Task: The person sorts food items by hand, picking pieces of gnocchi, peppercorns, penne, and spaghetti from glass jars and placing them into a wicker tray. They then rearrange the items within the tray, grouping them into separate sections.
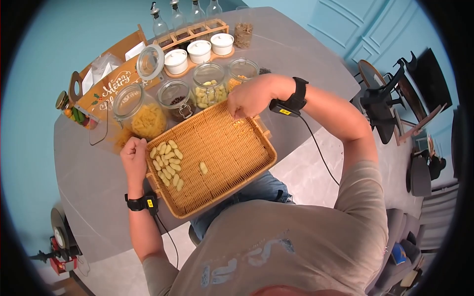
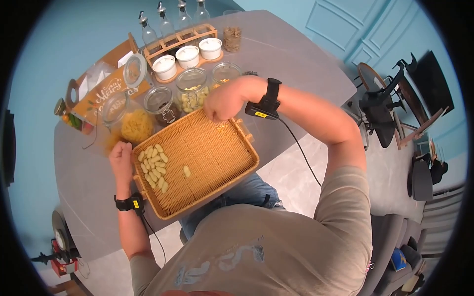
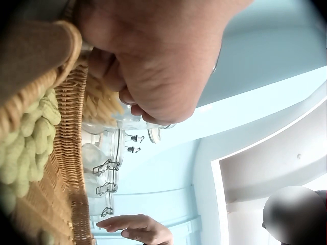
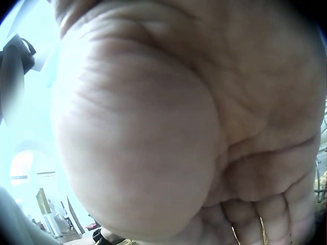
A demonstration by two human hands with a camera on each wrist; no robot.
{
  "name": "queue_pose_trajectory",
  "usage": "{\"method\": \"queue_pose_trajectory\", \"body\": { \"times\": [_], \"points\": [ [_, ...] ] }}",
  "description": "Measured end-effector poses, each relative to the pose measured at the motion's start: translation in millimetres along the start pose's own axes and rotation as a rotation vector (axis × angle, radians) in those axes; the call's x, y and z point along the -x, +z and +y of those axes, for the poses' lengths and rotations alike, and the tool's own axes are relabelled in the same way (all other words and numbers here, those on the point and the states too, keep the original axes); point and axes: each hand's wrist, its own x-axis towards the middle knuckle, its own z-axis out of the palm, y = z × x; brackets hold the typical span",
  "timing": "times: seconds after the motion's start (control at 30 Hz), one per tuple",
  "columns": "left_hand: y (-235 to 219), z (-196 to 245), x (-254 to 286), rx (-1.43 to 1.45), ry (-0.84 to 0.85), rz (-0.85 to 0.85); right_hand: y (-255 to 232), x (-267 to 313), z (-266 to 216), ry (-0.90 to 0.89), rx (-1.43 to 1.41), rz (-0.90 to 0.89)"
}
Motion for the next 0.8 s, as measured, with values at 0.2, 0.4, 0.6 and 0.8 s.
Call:
{"method": "queue_pose_trajectory", "body": {
  "times": [0.2, 0.4, 0.6, 0.8],
  "points": [
    [0, -4, -1, 0.008, 0.012, 0.009, -6, 13, 7, -0.041, 0.087, 0.091],
    [0, -2, -1, 0.024, -0.001, 0.003, -62, 79, 21, 0.196, 0.055, 0.380],
    [0, -1, 0, 0.028, -0.009, -0.004, -71, 103, 54, 0.473, 0.021, 0.464],
    [-1, -6, -2, -0.013, -0.005, -0.001, -55, 88, 91, 0.530, -0.129, 0.511]
  ]
}}
